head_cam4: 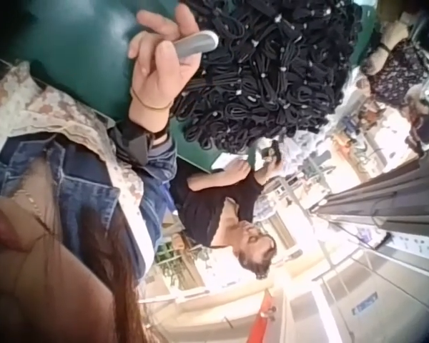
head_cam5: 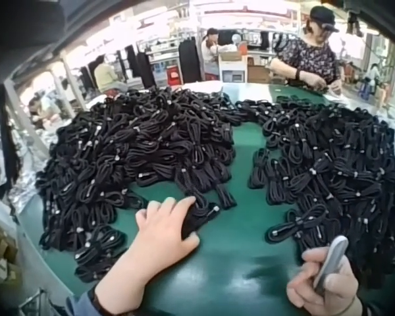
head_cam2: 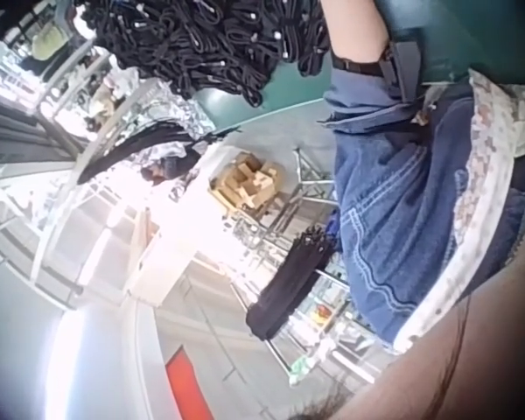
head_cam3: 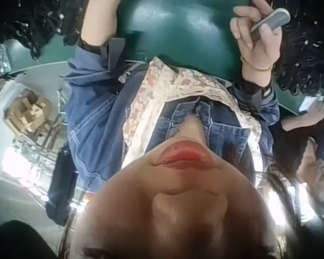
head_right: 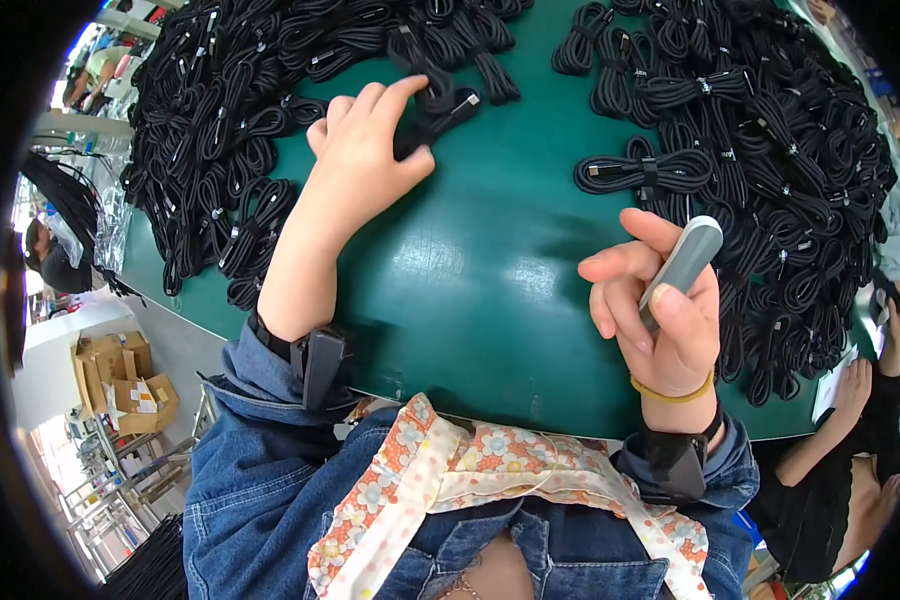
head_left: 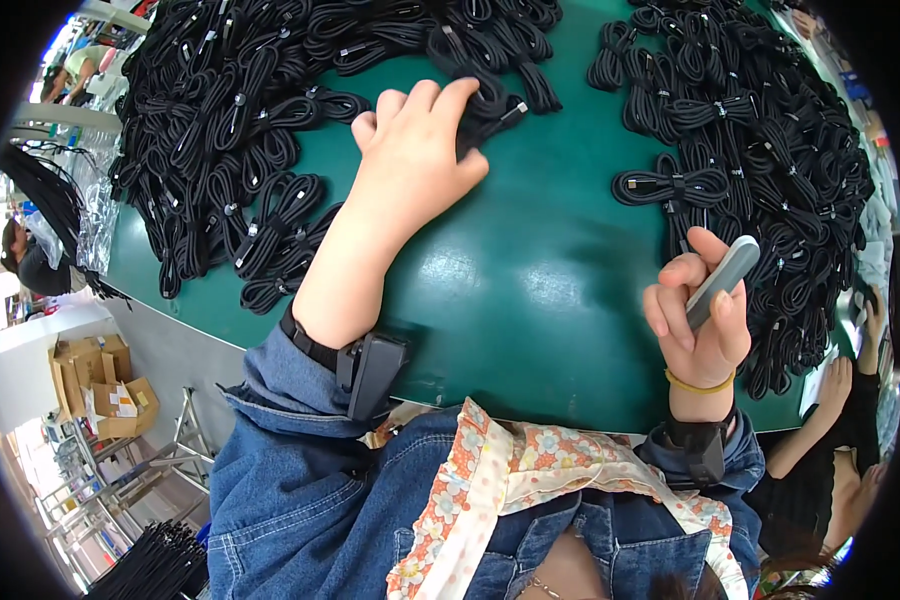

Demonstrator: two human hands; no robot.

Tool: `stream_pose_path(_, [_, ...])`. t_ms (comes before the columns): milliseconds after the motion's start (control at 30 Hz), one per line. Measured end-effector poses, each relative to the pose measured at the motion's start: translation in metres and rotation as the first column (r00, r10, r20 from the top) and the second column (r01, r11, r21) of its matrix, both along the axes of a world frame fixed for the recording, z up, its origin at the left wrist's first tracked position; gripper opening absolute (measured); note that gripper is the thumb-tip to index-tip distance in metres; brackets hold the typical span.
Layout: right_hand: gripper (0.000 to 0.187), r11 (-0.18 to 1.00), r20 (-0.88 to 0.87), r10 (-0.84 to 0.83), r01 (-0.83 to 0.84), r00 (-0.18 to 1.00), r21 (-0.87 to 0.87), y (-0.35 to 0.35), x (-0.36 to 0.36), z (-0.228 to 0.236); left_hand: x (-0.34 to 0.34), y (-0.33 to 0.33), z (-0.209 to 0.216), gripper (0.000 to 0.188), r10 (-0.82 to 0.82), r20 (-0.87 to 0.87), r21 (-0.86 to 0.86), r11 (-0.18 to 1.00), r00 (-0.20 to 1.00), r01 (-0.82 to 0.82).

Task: The person picks up a bundled black cable from a pile, inspects it by turning it over, and scans it with a handheld device. This process is repeated for several other cables one at a time.

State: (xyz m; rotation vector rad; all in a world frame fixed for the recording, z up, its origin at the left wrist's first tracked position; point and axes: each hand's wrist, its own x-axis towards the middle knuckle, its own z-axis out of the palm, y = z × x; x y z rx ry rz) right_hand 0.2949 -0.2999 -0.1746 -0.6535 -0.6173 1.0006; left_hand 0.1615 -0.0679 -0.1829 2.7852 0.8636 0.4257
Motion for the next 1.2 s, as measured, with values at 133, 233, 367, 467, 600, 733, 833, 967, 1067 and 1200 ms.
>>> stream_pose_path(133, [0.047, 1.000, -0.008, -0.019, 0.019, 1.000, -0.025, 0.001, -0.002, 0.002, -0.012, -0.008, 0.007, 0.056, -0.013, -0.057, 0.085, 0.996, 0.998, 0.017])
stream_pose_path(233, [0.044, 0.998, 0.007, -0.017, 0.018, 1.000, -0.058, 0.002, -0.005, 0.005, -0.013, -0.006, 0.008, 0.058, -0.067, -0.045, -0.173, 0.983, 0.997, 0.058])
stream_pose_path(367, [0.040, 0.996, 0.003, -0.023, 0.024, 1.000, -0.090, 0.002, -0.007, 0.007, -0.017, 0.000, 0.019, 0.054, -0.126, 0.135, -0.004, 0.992, 0.983, 0.127])
stream_pose_path(467, [0.037, 0.993, -0.019, -0.032, 0.029, 0.999, -0.114, 0.003, -0.009, 0.006, -0.020, -0.001, 0.028, 0.048, -0.117, 0.445, -0.171, 0.962, 0.888, 0.212])
stream_pose_path(600, [0.032, 0.981, -0.040, -0.056, 0.047, 0.998, -0.188, 0.005, -0.013, 0.006, -0.019, -0.011, 0.032, 0.040, -0.046, 0.461, -0.476, 0.830, 0.886, 0.291])
stream_pose_path(733, [0.028, 0.947, 0.115, 0.022, 0.016, 0.993, -0.321, 0.010, -0.013, 0.008, -0.019, -0.016, 0.032, 0.025, 0.177, 0.534, -0.708, 0.629, 0.827, 0.322])
stream_pose_path(833, [0.026, 0.782, 0.222, 0.039, 0.108, 0.974, -0.614, 0.012, -0.022, 0.007, -0.012, -0.020, 0.028, 0.027, 0.388, 0.504, -0.862, 0.287, 0.772, 0.419])
stream_pose_path(967, [0.039, 0.754, 0.220, 0.196, -0.003, 0.956, -0.657, 0.014, -0.035, 0.001, -0.004, -0.036, 0.019, 0.027, 0.712, 0.333, -0.843, -0.069, 0.618, 0.533])
stream_pose_path(1067, [0.037, 0.867, 0.113, 0.173, -0.096, 0.978, -0.490, 0.013, -0.037, 0.001, -0.002, -0.042, 0.014, 0.025, 0.782, 0.211, -0.827, -0.176, 0.586, 0.533])
stream_pose_path(1200, [0.042, 0.854, 0.129, 0.070, 0.007, 0.989, -0.520, 0.013, -0.033, 0.003, -0.003, -0.048, 0.013, 0.019, 0.751, 0.249, -0.802, -0.195, 0.612, 0.565])
